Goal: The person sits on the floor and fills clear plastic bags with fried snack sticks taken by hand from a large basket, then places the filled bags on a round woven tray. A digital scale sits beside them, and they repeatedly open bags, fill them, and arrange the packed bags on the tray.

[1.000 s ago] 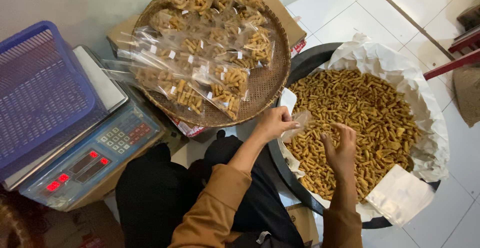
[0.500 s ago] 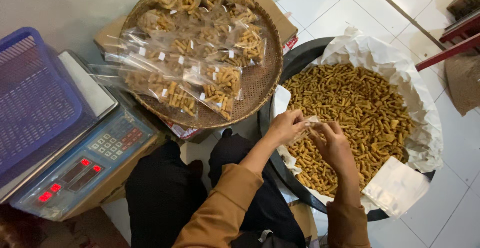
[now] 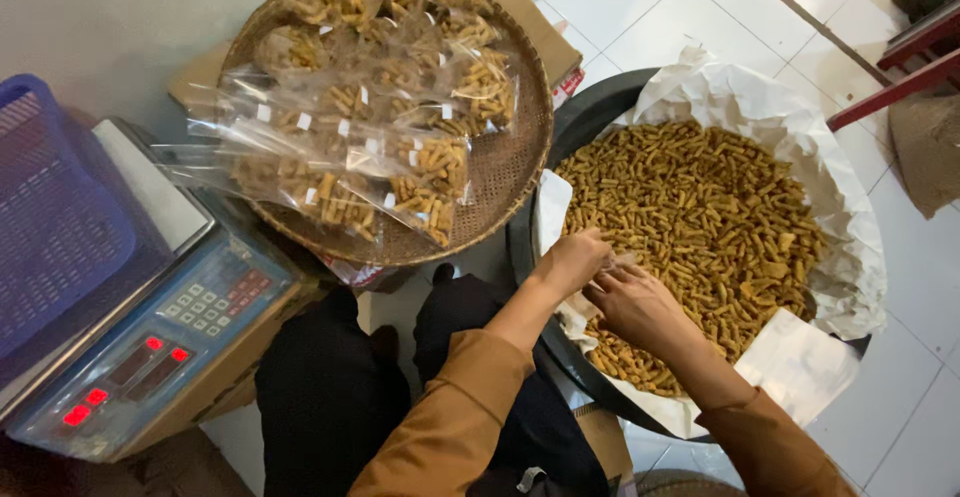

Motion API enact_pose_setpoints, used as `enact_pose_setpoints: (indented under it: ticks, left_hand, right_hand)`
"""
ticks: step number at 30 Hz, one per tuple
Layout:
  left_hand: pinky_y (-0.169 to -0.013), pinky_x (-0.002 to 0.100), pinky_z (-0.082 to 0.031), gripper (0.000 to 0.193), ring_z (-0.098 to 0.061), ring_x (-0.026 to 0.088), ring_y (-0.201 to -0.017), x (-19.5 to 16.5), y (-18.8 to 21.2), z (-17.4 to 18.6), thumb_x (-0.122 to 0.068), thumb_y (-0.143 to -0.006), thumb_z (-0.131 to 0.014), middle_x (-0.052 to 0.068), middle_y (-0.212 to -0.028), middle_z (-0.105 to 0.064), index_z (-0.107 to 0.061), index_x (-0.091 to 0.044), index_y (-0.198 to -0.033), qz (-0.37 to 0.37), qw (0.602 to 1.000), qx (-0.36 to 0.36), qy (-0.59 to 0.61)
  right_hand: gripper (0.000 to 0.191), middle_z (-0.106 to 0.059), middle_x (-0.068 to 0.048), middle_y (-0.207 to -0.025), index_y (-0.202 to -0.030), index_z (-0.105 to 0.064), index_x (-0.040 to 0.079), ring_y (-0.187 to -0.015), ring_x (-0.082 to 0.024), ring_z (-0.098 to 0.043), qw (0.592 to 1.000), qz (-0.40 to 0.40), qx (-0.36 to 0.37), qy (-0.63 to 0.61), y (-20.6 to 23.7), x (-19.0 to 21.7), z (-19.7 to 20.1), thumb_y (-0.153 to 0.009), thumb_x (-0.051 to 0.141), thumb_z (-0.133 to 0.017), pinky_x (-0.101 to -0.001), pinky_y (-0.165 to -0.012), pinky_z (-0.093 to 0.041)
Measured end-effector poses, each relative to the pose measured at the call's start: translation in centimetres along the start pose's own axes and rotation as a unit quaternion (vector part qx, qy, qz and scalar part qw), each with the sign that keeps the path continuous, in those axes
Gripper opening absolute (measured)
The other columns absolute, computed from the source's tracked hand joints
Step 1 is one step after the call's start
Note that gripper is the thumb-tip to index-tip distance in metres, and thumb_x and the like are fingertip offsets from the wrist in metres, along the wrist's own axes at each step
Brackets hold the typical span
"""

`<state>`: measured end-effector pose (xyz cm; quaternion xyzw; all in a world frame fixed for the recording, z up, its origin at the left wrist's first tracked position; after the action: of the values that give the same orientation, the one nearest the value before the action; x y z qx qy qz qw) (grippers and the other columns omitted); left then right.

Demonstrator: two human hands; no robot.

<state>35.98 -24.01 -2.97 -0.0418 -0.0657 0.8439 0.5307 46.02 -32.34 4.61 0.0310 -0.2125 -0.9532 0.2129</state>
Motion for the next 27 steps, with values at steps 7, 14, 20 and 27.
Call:
enact_pose_setpoints:
  ticks: [7,14,20,27]
  left_hand:
    - [-0.076,0.044,-0.059,0.029,-0.071,0.036,-0.089,0.6,-0.1,2.6,0.006,-0.077,-0.068,0.014,-0.105,-0.065,-0.071,-0.004,-0.105,0.127,0.935,-0.143,0.298]
    - [-0.075,0.042,-0.061,0.015,-0.072,0.034,-0.091,3.5,-1.2,3.8,-0.001,-0.082,-0.074,0.016,-0.111,-0.063,-0.069,-0.001,-0.096,0.214,0.923,-0.136,0.288]
    - [-0.067,0.043,-0.059,0.045,-0.071,0.034,-0.078,4.4,-0.8,5.6,0.006,-0.089,-0.066,0.015,-0.108,-0.062,-0.071,-0.010,-0.131,0.281,0.903,-0.188,0.265]
    - [-0.065,0.040,-0.058,0.038,-0.068,0.033,-0.080,4.0,-1.4,7.7,0.001,-0.097,-0.061,0.019,-0.113,-0.059,-0.065,-0.003,-0.135,0.306,0.868,-0.188,0.344]
  right_hand:
    - [0.032,-0.071,-0.010,-0.114,-0.107,-0.076,0.014,-0.125,-0.029,-0.060,0.978,0.024,-0.006,0.207,-3.1,-0.3,1.7,-0.077,0.026,-0.078,-0.0487,-0.115,-0.038]
    - [0.056,-0.071,-0.012,-0.115,-0.129,-0.064,0.006,-0.106,-0.025,-0.067,0.999,0.030,-0.011,-0.003,-3.5,-3.5,6.1,-0.085,0.037,-0.077,-0.0400,-0.104,-0.048]
    - [0.033,-0.067,-0.011,-0.128,-0.131,-0.062,0.007,-0.117,-0.024,-0.065,0.727,-0.069,-0.424,-0.536,-2.4,-11.9,2.2,-0.104,0.026,-0.065,-0.0393,-0.104,-0.054]
    - [0.066,-0.038,-0.024,-0.150,-0.143,-0.053,0.014,-0.137,-0.038,-0.042,0.750,-0.471,-0.151,-0.440,-8.2,-16.4,-10.4,-0.096,0.059,-0.060,-0.0536,-0.109,-0.036]
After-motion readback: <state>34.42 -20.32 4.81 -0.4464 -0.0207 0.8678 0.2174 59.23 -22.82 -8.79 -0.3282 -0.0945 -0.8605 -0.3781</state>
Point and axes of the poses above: each hand's wrist, its own y-axis away from the middle knuckle, its own z-axis out of the back of the hand, x = y × z, the point moved 2 cm from there along -y, towards the middle knuckle
